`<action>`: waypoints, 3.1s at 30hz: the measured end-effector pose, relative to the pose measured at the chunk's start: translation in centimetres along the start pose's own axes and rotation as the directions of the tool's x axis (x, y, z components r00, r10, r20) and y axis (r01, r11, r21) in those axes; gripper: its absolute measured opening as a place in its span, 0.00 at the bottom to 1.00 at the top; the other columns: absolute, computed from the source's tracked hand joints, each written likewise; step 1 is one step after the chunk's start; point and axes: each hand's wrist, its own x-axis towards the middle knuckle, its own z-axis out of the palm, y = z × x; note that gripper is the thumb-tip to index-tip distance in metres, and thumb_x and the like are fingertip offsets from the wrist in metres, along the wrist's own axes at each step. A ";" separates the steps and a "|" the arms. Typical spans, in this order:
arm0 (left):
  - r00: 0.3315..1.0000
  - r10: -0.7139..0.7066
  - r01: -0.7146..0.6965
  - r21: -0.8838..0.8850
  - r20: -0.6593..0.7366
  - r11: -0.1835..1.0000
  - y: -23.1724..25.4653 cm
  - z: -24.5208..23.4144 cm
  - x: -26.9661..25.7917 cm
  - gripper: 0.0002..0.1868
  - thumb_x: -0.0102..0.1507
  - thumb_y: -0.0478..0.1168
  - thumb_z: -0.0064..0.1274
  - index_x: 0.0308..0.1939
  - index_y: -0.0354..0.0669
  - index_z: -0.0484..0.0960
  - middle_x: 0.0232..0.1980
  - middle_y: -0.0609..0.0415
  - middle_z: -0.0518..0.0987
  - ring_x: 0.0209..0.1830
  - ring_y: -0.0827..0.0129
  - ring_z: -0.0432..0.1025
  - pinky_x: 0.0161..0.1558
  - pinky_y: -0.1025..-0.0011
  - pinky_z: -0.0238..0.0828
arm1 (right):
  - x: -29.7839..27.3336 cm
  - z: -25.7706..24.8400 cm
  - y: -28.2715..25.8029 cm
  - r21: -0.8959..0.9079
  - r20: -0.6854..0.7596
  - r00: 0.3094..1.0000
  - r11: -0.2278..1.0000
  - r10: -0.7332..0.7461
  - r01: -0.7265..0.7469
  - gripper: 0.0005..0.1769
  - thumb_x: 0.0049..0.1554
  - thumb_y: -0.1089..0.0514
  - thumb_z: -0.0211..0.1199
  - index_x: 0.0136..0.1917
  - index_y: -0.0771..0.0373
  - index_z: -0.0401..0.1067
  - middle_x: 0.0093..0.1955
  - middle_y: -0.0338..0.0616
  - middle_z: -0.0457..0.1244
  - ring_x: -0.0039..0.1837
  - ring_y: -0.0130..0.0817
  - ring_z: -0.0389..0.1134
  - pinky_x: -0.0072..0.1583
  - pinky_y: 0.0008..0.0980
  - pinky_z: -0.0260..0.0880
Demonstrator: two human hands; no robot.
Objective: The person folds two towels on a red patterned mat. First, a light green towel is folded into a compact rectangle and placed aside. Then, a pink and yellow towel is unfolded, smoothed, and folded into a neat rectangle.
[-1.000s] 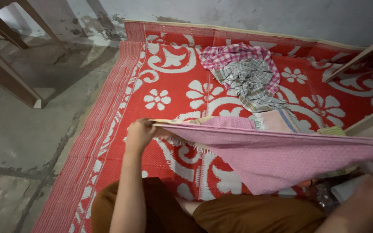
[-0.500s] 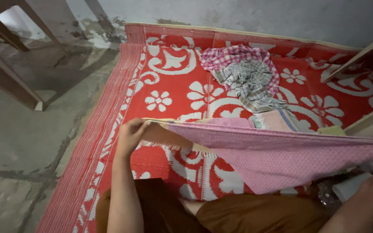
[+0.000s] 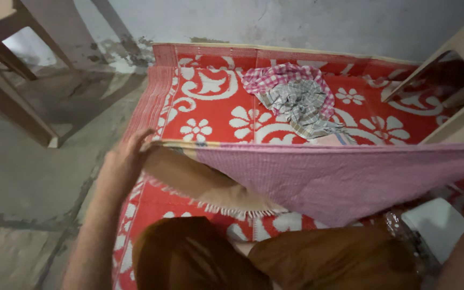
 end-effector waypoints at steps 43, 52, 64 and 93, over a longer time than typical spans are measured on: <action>0.484 -0.404 0.373 0.235 0.776 0.898 -16.9 16.6 -7.4 0.19 0.55 0.48 0.65 0.48 0.49 0.90 0.44 0.49 0.87 0.41 0.62 0.82 0.47 0.65 0.77 | 0.8 10.2 18.2 -0.768 0.539 0.770 0.574 0.340 0.284 0.16 0.63 0.51 0.56 0.60 0.58 0.74 0.51 0.52 0.72 0.50 0.43 0.73 0.54 0.42 0.71; 0.744 -0.340 0.587 -0.319 0.575 0.745 -10.4 18.6 -4.3 0.23 0.53 0.54 0.69 0.40 0.39 0.89 0.33 0.53 0.86 0.33 0.72 0.76 0.38 0.68 0.74 | -10.8 28.2 18.0 -0.438 0.898 0.304 0.691 0.317 0.575 0.17 0.56 0.53 0.65 0.59 0.56 0.76 0.57 0.45 0.73 0.60 0.38 0.75 0.61 0.36 0.73; 0.841 -0.266 0.479 -0.419 0.471 0.772 -8.1 18.1 -2.2 0.16 0.51 0.39 0.72 0.38 0.39 0.84 0.30 0.50 0.83 0.31 0.72 0.75 0.36 0.70 0.73 | -27.2 46.9 7.1 -0.154 0.903 0.419 0.982 0.096 0.108 0.20 0.60 0.55 0.63 0.64 0.62 0.76 0.48 0.43 0.72 0.46 0.31 0.69 0.48 0.29 0.71; 0.913 0.005 0.248 -0.564 0.408 0.788 -8.0 17.9 -4.3 0.15 0.51 0.33 0.67 0.42 0.39 0.89 0.47 0.45 0.82 0.41 0.65 0.76 0.42 0.67 0.74 | -28.8 44.9 10.8 0.046 0.905 0.376 0.834 0.198 -0.550 0.14 0.63 0.59 0.61 0.57 0.70 0.79 0.44 0.39 0.69 0.44 0.23 0.66 0.47 0.24 0.68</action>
